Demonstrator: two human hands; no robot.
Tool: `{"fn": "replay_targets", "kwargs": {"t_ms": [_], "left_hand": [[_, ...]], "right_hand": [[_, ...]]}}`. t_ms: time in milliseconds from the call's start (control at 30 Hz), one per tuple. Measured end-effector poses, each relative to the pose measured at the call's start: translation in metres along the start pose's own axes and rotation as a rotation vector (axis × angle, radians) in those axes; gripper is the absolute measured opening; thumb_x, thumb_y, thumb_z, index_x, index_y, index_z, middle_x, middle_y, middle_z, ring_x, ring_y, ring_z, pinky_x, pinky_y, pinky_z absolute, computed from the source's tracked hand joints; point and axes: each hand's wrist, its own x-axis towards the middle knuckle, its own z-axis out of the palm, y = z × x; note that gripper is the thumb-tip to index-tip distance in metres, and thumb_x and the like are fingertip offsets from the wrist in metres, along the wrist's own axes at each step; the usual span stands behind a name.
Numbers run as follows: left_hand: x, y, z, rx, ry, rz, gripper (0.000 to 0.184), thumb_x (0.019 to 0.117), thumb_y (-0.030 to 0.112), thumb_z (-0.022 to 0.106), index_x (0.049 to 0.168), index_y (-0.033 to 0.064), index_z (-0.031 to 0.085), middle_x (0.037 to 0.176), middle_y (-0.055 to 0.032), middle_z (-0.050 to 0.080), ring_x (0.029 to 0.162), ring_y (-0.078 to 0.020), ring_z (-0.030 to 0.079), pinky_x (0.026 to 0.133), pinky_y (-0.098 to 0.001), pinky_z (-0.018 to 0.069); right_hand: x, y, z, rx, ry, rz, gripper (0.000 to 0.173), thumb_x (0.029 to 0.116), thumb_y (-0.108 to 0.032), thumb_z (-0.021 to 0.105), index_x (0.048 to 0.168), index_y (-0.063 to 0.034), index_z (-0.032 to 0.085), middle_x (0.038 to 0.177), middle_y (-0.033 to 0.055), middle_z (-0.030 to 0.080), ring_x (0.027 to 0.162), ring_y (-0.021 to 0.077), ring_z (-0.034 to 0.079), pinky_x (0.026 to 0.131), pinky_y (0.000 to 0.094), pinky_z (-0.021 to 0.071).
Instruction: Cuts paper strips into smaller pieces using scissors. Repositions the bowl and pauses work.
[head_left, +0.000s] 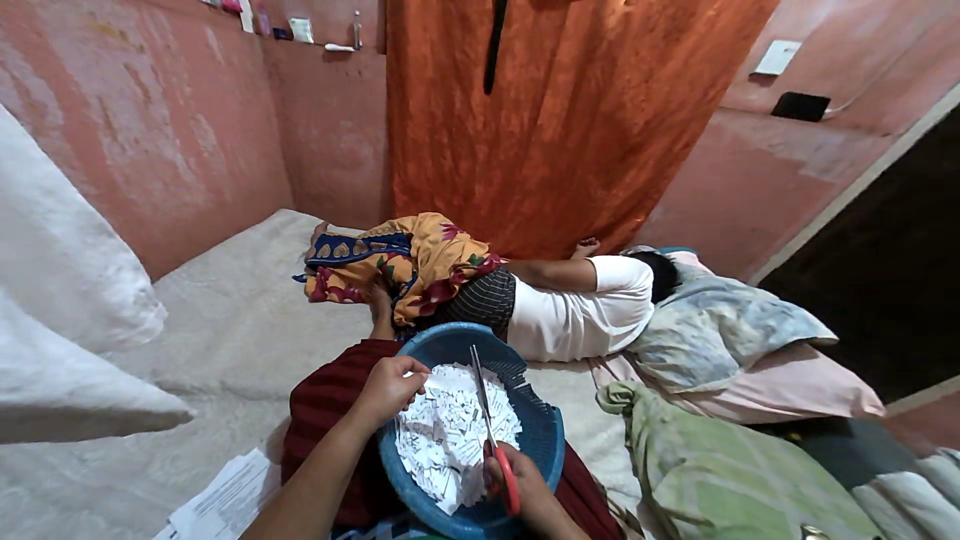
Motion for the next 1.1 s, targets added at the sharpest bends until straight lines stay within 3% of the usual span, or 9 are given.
{"fn": "replay_targets", "kwargs": {"t_ms": [67, 133, 200, 333, 433, 533, 900, 1100], "left_hand": [[-0.0007, -0.0004, 0.0003, -0.05, 0.03, 0.002, 0.013, 0.1026, 0.008, 0.059, 0.107, 0.0002, 0.068, 0.074, 0.0001, 0.064, 0.053, -0.003, 0.054, 0.052, -0.0184, 0.0469], [-0.0013, -0.0003, 0.0006, -0.095, 0.055, 0.007, 0.012, 0.1023, 0.007, 0.059, 0.106, -0.0002, 0.068, 0.073, 0.0006, 0.064, 0.052, -0.0029, 0.054, 0.051, -0.0178, 0.0466], [-0.0016, -0.0002, 0.0012, -0.124, 0.068, 0.01, 0.012, 0.1023, 0.006, 0.058, 0.106, -0.0005, 0.068, 0.072, 0.0008, 0.063, 0.052, -0.0026, 0.054, 0.051, -0.0175, 0.0464], [-0.0014, -0.0009, 0.0027, -0.135, 0.073, 0.014, 0.011, 0.1017, 0.005, 0.059, 0.105, -0.0003, 0.068, 0.071, 0.0007, 0.063, 0.052, -0.0025, 0.054, 0.05, -0.0173, 0.0462], [-0.0007, -0.0019, 0.003, -0.072, 0.044, 0.025, 0.012, 0.1016, 0.006, 0.059, 0.106, -0.0004, 0.068, 0.074, -0.0002, 0.064, 0.053, -0.0033, 0.054, 0.052, -0.0189, 0.0465], [-0.0011, -0.0015, 0.0034, -0.043, 0.036, 0.03, 0.013, 0.1022, 0.008, 0.059, 0.107, -0.0004, 0.069, 0.075, -0.0005, 0.065, 0.054, -0.0031, 0.054, 0.053, -0.0189, 0.0467], [-0.0013, -0.0037, 0.0034, -0.112, 0.068, 0.052, 0.012, 0.1017, 0.006, 0.058, 0.105, -0.0003, 0.069, 0.072, 0.0011, 0.064, 0.052, -0.0023, 0.053, 0.051, -0.018, 0.0461], [-0.0007, -0.0028, 0.0052, -0.092, 0.052, 0.048, 0.013, 0.1013, 0.006, 0.059, 0.106, -0.0005, 0.069, 0.074, 0.0005, 0.065, 0.054, -0.0026, 0.054, 0.053, -0.0186, 0.0463]], "right_hand": [[-0.0011, -0.0003, 0.0007, -0.001, 0.021, -0.014, 0.024, 0.0989, -0.029, 0.056, 0.097, -0.005, 0.059, 0.072, -0.0028, 0.06, 0.063, 0.0062, 0.061, 0.063, 0.026, 0.0537], [-0.0009, 0.0015, 0.0012, 0.025, 0.025, -0.026, 0.022, 0.0949, -0.028, 0.058, 0.097, -0.0062, 0.059, 0.072, -0.0042, 0.06, 0.063, 0.0052, 0.061, 0.062, 0.025, 0.0538], [-0.0004, 0.0024, 0.0005, 0.03, -0.006, -0.005, 0.03, 0.0906, -0.032, 0.061, 0.104, -0.0046, 0.057, 0.078, -0.0036, 0.06, 0.067, 0.0053, 0.061, 0.065, 0.0255, 0.0539], [0.0017, 0.0003, -0.0007, -0.035, -0.059, 0.026, 0.037, 0.0917, -0.033, 0.061, 0.11, -0.0013, 0.057, 0.084, -0.0002, 0.061, 0.072, 0.0072, 0.062, 0.069, 0.0278, 0.0542], [0.0018, -0.0005, 0.0003, -0.046, -0.053, 0.023, 0.037, 0.0899, -0.036, 0.065, 0.106, -0.0032, 0.058, 0.079, -0.0021, 0.06, 0.069, 0.0064, 0.06, 0.067, 0.0277, 0.0529], [0.001, 0.0017, 0.001, -0.059, -0.023, -0.02, 0.03, 0.0955, -0.035, 0.06, 0.099, -0.0046, 0.06, 0.074, -0.0033, 0.058, 0.066, 0.0058, 0.059, 0.064, 0.0268, 0.0519], [-0.0012, -0.0002, 0.0015, -0.031, 0.004, -0.028, 0.025, 0.0956, -0.029, 0.059, 0.1, -0.004, 0.06, 0.074, -0.0024, 0.061, 0.064, 0.0067, 0.061, 0.063, 0.0268, 0.0543], [0.0026, 0.0009, -0.0013, -0.056, -0.082, 0.017, 0.041, 0.0902, -0.036, 0.061, 0.111, -0.0015, 0.057, 0.085, -0.0001, 0.062, 0.074, 0.008, 0.062, 0.071, 0.0296, 0.0544]]}}
